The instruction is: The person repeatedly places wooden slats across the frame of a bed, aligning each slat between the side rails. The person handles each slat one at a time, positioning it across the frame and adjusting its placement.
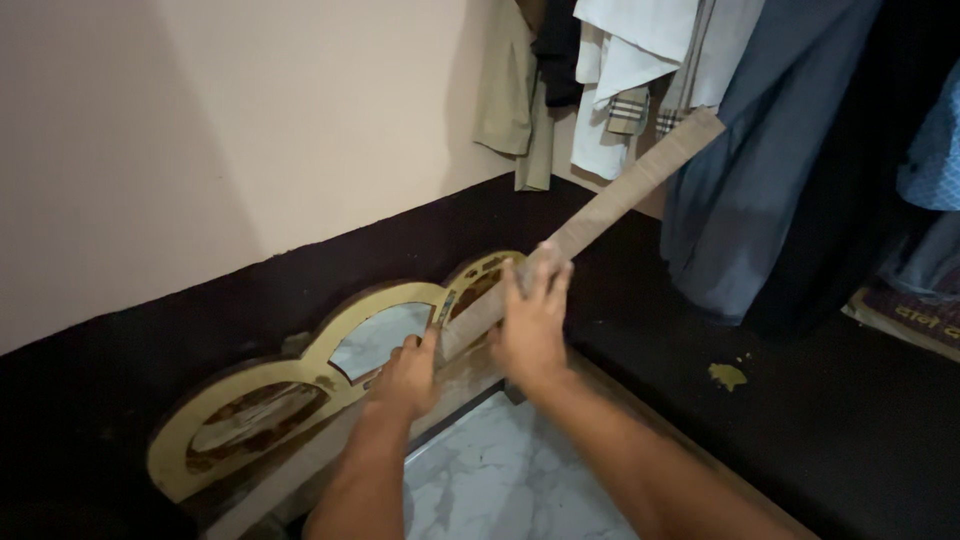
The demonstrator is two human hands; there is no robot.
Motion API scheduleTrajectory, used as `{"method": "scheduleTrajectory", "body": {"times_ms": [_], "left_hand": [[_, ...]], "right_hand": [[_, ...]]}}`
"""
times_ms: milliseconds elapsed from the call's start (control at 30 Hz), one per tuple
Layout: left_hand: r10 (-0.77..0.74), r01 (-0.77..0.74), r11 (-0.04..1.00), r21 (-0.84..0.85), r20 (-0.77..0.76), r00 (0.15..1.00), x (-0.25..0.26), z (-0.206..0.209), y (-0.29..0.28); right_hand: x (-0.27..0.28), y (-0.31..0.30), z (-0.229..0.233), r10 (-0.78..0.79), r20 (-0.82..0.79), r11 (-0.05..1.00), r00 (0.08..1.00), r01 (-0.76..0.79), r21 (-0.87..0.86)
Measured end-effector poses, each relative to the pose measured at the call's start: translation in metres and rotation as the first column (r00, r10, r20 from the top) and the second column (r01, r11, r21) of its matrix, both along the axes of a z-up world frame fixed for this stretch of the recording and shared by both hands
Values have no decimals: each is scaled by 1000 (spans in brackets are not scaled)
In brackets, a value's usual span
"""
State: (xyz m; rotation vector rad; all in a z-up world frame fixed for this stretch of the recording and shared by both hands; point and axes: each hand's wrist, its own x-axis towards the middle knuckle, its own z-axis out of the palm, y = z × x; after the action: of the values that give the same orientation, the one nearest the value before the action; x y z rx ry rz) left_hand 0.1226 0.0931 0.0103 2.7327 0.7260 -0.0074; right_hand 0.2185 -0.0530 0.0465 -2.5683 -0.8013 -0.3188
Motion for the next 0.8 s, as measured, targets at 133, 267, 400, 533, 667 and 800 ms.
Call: {"method": "scheduleTrajectory", "body": {"times_ms": [133, 267, 400, 533, 667, 800], "left_hand": [[-31, 31, 999, 11, 2, 1000, 7, 1, 5], [-102, 103, 994, 38, -35, 994, 18, -12, 16], [-153, 151, 980, 127, 1, 988, 24, -30, 23], [-174, 171, 982, 83, 29, 984, 27, -44, 33], [-174, 165, 979, 122, 70, 982, 19, -59, 43], [-113, 105, 988, 109, 73, 991, 5, -75, 58]], "right_hand": [[-18, 14, -6, 214, 199, 891, 956, -107, -442], [-16, 33, -39, 316, 253, 858, 914, -162, -487], [4, 47, -63, 336, 192, 838, 922, -199, -509], [15, 55, -77, 351, 186, 820, 918, -206, -534], [19, 65, -84, 351, 86, 808, 933, -255, -531], [24, 69, -90, 358, 131, 848, 925, -262, -461]]}}
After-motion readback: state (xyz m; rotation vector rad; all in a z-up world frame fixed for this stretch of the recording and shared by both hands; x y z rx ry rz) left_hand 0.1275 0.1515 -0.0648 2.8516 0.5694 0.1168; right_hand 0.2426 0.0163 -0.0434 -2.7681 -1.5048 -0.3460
